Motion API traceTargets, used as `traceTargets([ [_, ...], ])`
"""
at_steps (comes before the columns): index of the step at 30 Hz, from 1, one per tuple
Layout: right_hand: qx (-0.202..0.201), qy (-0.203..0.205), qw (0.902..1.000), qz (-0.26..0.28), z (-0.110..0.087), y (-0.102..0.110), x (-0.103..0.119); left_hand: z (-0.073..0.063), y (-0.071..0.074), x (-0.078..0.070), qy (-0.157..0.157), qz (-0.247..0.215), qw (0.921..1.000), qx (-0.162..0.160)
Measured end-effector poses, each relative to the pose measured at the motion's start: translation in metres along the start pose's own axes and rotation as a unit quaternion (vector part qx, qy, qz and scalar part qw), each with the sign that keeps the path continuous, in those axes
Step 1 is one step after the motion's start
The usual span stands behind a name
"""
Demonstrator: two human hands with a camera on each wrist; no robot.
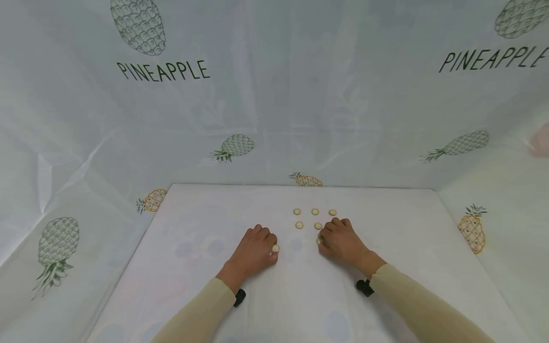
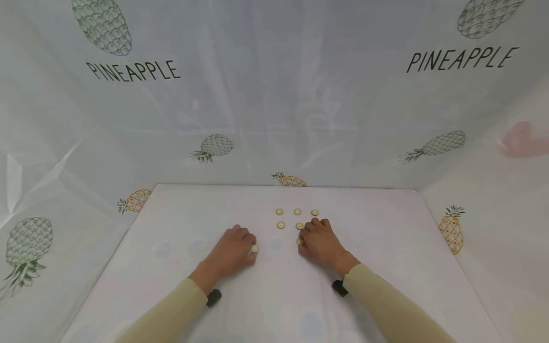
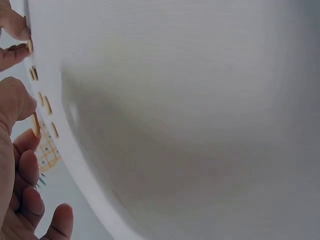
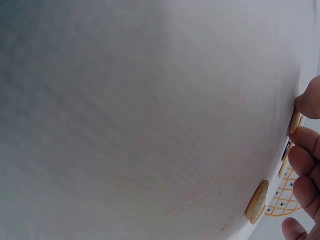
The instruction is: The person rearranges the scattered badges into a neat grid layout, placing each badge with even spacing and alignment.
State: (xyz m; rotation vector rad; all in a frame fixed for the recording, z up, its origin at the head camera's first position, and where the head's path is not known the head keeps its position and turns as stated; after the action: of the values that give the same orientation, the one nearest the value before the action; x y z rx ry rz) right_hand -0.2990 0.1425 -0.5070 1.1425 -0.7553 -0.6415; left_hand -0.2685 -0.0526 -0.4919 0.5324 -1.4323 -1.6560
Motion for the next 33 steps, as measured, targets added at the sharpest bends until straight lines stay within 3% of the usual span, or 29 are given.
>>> traceTargets([
  [10,-0.007,0.011,0.9999,-0.008,0.001,0.0,0.002,0.042,-0.022,-0.019,0.018,-0.029,0.9955,0.088],
  [15,-0.004,0.014,0.9998,-0.01,0.002,0.0,0.002,0.054,-0.025,-0.024,0.027,-0.03,0.9938,0.103],
  [23,-0.009,0.014,0.9998,-0.008,0.001,0.004,0.004,0.067,-0.034,-0.032,0.026,-0.033,0.9917,0.121],
  [33,-0.007,0.006,0.9998,-0.019,-0.001,0.001,0.0,0.07,-0.039,-0.036,0.026,-0.043,0.9881,0.145],
])
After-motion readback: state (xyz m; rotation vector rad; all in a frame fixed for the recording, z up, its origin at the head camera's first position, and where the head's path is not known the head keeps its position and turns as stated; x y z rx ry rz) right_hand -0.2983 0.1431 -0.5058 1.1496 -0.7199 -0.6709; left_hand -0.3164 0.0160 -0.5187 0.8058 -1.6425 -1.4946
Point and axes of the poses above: each hand's wrist, its own z-axis towards the middle knuckle, its own y-axis out of the back of the hand, x = y × z, the point moved 10 cm from there along z, towards the middle knuckle, and after that the axes turned 11 degrees about z, right-handed, at the moved point
